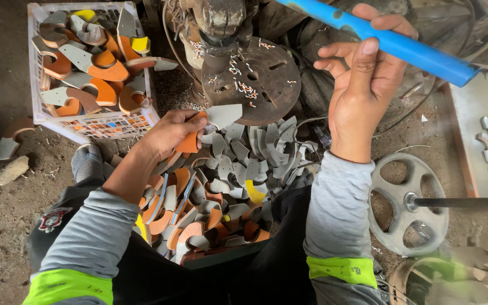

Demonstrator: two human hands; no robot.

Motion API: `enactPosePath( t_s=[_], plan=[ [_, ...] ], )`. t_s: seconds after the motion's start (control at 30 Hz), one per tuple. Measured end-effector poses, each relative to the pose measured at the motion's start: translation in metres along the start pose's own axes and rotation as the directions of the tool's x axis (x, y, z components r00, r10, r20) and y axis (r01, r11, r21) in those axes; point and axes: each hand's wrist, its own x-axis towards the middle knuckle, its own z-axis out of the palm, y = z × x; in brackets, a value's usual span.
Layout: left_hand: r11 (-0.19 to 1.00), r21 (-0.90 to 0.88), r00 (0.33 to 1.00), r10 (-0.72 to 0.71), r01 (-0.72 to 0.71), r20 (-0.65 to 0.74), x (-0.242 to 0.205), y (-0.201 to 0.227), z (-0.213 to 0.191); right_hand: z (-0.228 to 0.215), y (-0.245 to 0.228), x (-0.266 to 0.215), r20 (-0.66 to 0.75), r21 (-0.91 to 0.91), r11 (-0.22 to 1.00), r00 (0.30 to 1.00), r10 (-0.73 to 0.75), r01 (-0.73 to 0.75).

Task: The person sits on the floor and repeatedly picks up orange and gray shoe sole parts, places them under a drill press, and activates the drill using a blue lever to create holes. Finished parts are placed into a white plastic crate.

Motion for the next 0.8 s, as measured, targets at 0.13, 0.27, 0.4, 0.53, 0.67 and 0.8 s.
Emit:
enactPosePath(
  t_s=[0.13, 0.27, 0.4, 0.53, 0.67, 0.8],
  plan=[
    [0.998, 0.048, 0.999, 0.03, -0.032, 0.028, 0.002, -0.004, -0.006, -0.002, 0.001, -0.002, 0.008, -0.002, 1.0, 1.0, -0.019, 0.019],
    [0.97, 0.228, 0.996, 0.07, -0.082, 0.06, 0.005, -0.016, -0.017, -0.008, 0.009, -0.003, -0.018, 0.029, 1.0, 1.0, -0.01, 0.011],
    [0.931, 0.359, 0.997, -0.078, 0.066, 0.019, 0.019, -0.074, -0.011, -0.014, 0.02, -0.005, -0.061, 0.058, 0.998, 0.998, 0.003, 0.001],
    [0.92, 0.126, 0.929, -0.364, 0.37, -0.071, 0.028, -0.192, 0.044, -0.015, 0.021, -0.004, -0.068, 0.075, 0.997, 0.998, 0.018, -0.012],
    [0.971, -0.06, 0.944, -0.241, 0.233, -0.227, 0.041, -0.297, 0.103, -0.011, 0.019, -0.004, -0.079, 0.069, 0.998, 0.997, 0.019, -0.014],
    [0.956, 0.028, 0.807, -0.229, 0.291, -0.544, 0.068, -0.336, 0.156, -0.007, 0.016, -0.005, -0.094, 0.072, 0.997, 0.996, 0.006, 0.001]
  ],
)
